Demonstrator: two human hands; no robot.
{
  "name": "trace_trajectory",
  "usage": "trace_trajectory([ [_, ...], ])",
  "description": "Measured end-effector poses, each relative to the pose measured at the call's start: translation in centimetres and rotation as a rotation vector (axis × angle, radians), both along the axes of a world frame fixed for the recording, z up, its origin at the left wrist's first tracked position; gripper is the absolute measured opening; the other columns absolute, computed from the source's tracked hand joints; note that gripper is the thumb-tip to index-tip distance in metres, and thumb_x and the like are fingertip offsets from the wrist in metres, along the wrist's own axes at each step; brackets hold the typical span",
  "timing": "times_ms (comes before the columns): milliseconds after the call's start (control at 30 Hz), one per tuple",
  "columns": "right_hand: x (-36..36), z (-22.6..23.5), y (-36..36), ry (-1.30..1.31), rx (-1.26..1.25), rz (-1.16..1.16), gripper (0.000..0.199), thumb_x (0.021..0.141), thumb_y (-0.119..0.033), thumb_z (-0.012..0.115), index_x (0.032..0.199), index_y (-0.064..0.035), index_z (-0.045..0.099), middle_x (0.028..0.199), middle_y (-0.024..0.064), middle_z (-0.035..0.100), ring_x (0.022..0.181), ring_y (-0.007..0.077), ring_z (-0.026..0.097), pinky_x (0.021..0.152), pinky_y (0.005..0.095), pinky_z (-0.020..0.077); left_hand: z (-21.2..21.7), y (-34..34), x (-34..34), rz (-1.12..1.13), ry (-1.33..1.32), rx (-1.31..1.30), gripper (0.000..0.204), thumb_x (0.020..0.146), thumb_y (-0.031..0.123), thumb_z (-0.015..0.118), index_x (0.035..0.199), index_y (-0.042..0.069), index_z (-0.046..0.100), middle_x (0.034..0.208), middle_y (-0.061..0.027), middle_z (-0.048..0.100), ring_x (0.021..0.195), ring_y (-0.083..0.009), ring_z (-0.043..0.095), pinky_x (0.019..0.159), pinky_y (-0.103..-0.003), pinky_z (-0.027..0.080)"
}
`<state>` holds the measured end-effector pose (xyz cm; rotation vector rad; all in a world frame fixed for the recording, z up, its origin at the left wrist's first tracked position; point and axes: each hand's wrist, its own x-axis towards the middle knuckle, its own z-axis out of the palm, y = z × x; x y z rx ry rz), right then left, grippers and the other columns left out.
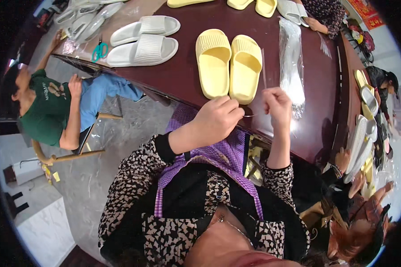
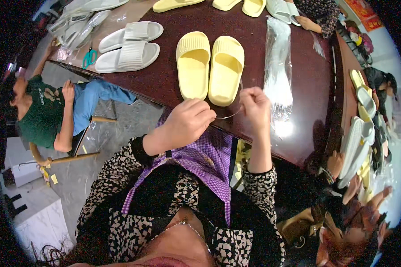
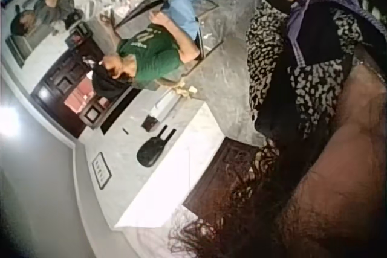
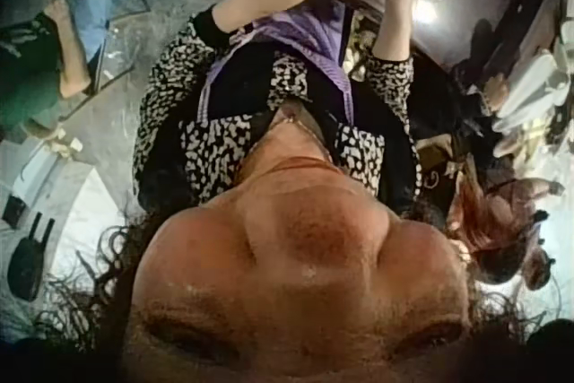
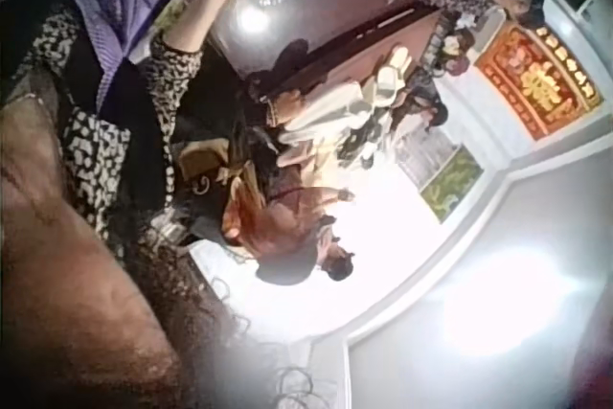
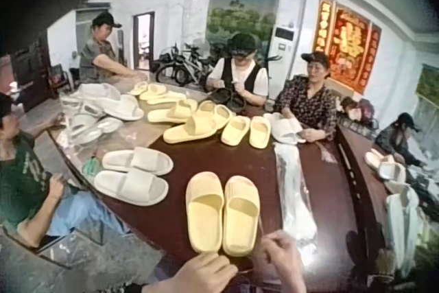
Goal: The person pairs slippers together by hand, repeatedly taking plastic tag fasteners and threading them through pairs of slippers to link them.
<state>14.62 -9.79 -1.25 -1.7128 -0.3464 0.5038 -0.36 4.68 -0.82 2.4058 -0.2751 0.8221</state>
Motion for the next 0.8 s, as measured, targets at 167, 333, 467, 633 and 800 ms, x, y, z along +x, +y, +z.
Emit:
trace_trajectory([
  [167,1.2,-4.0,0.4,-0.214,-0.343,0.004,0.012,0.081,-0.010,0.059,0.080,0.0022,0.060,0.061,0.0050,0.058,0.052,0.0104,0.053,0.046,0.0243,0.0413,-3.0,0.0,0.0,0.043,0.120,0.069,0.009,0.073,0.004,0.062,0.079,0.002,0.056,0.076,-0.0094,0.053,0.074,-0.0258,0.055,0.068,-0.035,0.046],
  [333,5.2,-6.3,3.6,-0.801,-0.544,-0.005,0.018,0.080,-0.013,0.059,0.079,0.0045,0.062,0.065,0.0158,0.062,0.054,0.0207,0.060,0.053,0.0335,0.0477,-4.4,1.4,2.7,0.201,0.101,0.122,0.003,0.073,0.007,0.056,0.074,0.004,0.054,0.075,-0.0098,0.055,0.074,-0.0264,0.056,0.067,-0.035,0.046],
  [467,5.8,-5.6,7.3,-0.733,-0.522,0.015,0.021,0.081,-0.015,0.056,0.085,0.0033,0.065,0.078,0.0234,0.062,0.073,0.0355,0.061,0.067,0.0409,0.0484,-6.9,4.0,6.8,0.315,0.101,0.094,0.003,0.073,0.007,0.053,0.072,0.005,0.055,0.072,-0.0120,0.058,0.072,-0.0292,0.059,0.065,-0.038,0.047],
  [633,6.5,-3.5,7.5,-0.699,-0.383,0.030,0.023,0.083,-0.017,0.055,0.089,0.0024,0.065,0.083,0.0254,0.062,0.083,0.0415,0.060,0.073,0.0428,0.0483,-7.0,5.0,8.8,0.362,0.091,0.113,0.006,0.076,0.007,0.055,0.071,0.004,0.056,0.069,-0.0124,0.060,0.068,-0.0292,0.060,0.066,-0.038,0.050],
  [800,14.2,-5.5,7.5,-0.809,-0.266,-0.112,0.030,0.083,-0.024,0.058,0.081,0.0047,0.065,0.064,0.0144,0.063,0.050,0.0204,0.060,0.053,0.0330,0.0483,-8.1,6.2,10.2,0.356,0.120,0.122,0.005,0.072,0.006,0.054,0.072,0.005,0.058,0.071,-0.0125,0.060,0.072,-0.0295,0.059,0.066,-0.041,0.047],
])
